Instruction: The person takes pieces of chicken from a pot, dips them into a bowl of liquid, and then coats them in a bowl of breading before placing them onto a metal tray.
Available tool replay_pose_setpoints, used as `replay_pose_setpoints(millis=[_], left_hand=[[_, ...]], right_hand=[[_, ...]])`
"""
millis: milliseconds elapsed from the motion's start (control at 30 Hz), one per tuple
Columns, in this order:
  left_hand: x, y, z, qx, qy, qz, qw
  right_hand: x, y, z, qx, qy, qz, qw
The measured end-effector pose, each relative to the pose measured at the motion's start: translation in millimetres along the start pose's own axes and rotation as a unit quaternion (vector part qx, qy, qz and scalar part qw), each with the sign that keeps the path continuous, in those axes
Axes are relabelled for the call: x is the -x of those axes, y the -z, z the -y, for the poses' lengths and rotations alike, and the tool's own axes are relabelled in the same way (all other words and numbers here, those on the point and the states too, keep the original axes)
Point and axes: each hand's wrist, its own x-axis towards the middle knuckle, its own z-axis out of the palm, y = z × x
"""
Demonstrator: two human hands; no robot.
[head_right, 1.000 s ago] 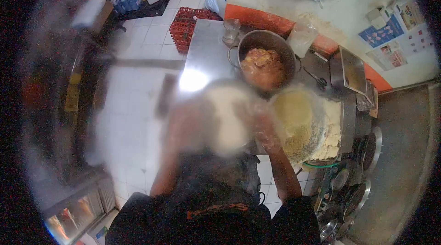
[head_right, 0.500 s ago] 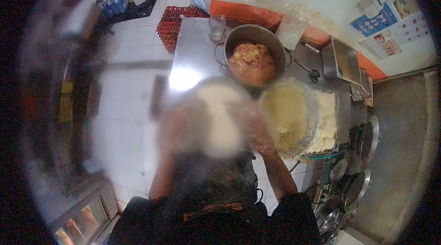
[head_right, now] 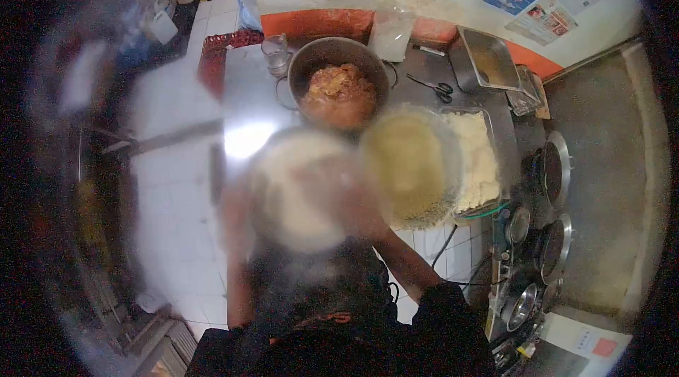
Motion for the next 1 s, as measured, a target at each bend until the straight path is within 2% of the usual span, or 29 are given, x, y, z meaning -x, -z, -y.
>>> replay_pose_setpoints(millis=[33, 100, 133, 167, 200, 233, 300, 333, 400, 433, 467, 500, 533, 600, 633, 767, 833, 867, 933, 967, 1000], left_hand=[[0, 1, -4, -0.027, -0.006, -0.004, 1.000], [4, -2, -10, -0.054, -0.015, 0.004, 0.998], [3, -3, -13, -0.058, -0.005, 0.009, 0.998], [3, -2, -14, -0.063, 0.006, 0.013, 0.998], [3, -2, -15, -0.066, 0.002, 0.015, 0.998], [4, -3, -15, -0.076, 0.003, 0.008, 0.997], [7, -7, -14, -0.086, 0.005, 0.003, 0.996], [8, -9, -14, -0.067, -0.010, -0.001, 0.998], [9, -10, -20, -0.048, -0.032, -0.005, 0.998], [12, -12, -26, -0.095, -0.047, 0.004, 0.994], [14, -12, -29, -0.142, -0.061, 0.012, 0.988], [14, -17, -25, -0.060, -0.049, 0.023, 0.997], [18, -18, -23, -0.060, -0.049, 0.020, 0.997], [28, -19, -34, -0.083, -0.149, -0.006, 0.985], [30, -24, -28, -0.111, -0.198, -0.011, 0.974], [42, -47, -48, -0.042, -0.151, -0.004, 0.988], [48, -58, -78, 0.040, -0.075, 0.012, 0.996], [46, -71, -76, 0.038, -0.071, 0.013, 0.997], [40, -98, -65, -0.029, -0.093, 0.105, 0.990], [47, -109, -81, 0.086, -0.088, 0.122, 0.985], [44, -126, -85, 0.082, -0.092, 0.124, 0.985]], right_hand=[[-2, 1, -1, 0.001, -0.002, -0.004, 1.000], [-6, 15, 3, 0.028, 0.072, -0.025, 0.997], [-1, 12, 0, 0.032, 0.068, -0.029, 0.997], [3, 8, -1, -0.217, -0.122, -0.016, 0.968], [7, 4, -3, -0.446, -0.298, -0.001, 0.844], [12, 8, -10, -0.446, -0.297, -0.004, 0.844], [17, 37, -25, -0.258, -0.232, -0.002, 0.938], [26, 47, -34, -0.258, -0.232, -0.005, 0.938], [37, 70, -47, -0.130, -0.213, -0.020, 0.968], [41, 84, -45, -0.129, -0.211, -0.025, 0.968], [37, 110, -30, -0.242, -0.316, -0.077, 0.914], [35, 128, -23, -0.349, -0.410, -0.124, 0.834], [41, 138, -28, -0.350, -0.407, -0.124, 0.834], [43, 158, -34, -0.112, -0.296, -0.058, 0.947], [39, 167, -28, 0.052, -0.262, 0.037, 0.963], [117, 115, -39, 0.136, -0.190, 0.060, 0.970], [154, 92, -58, 0.195, -0.137, 0.074, 0.968], [169, 89, -71, 0.192, -0.138, 0.077, 0.969], [199, 87, -92, 0.053, -0.352, 0.091, 0.930], [191, 104, -100, 0.036, -0.379, 0.169, 0.909], [209, 99, -123, 0.034, -0.381, 0.164, 0.909]])
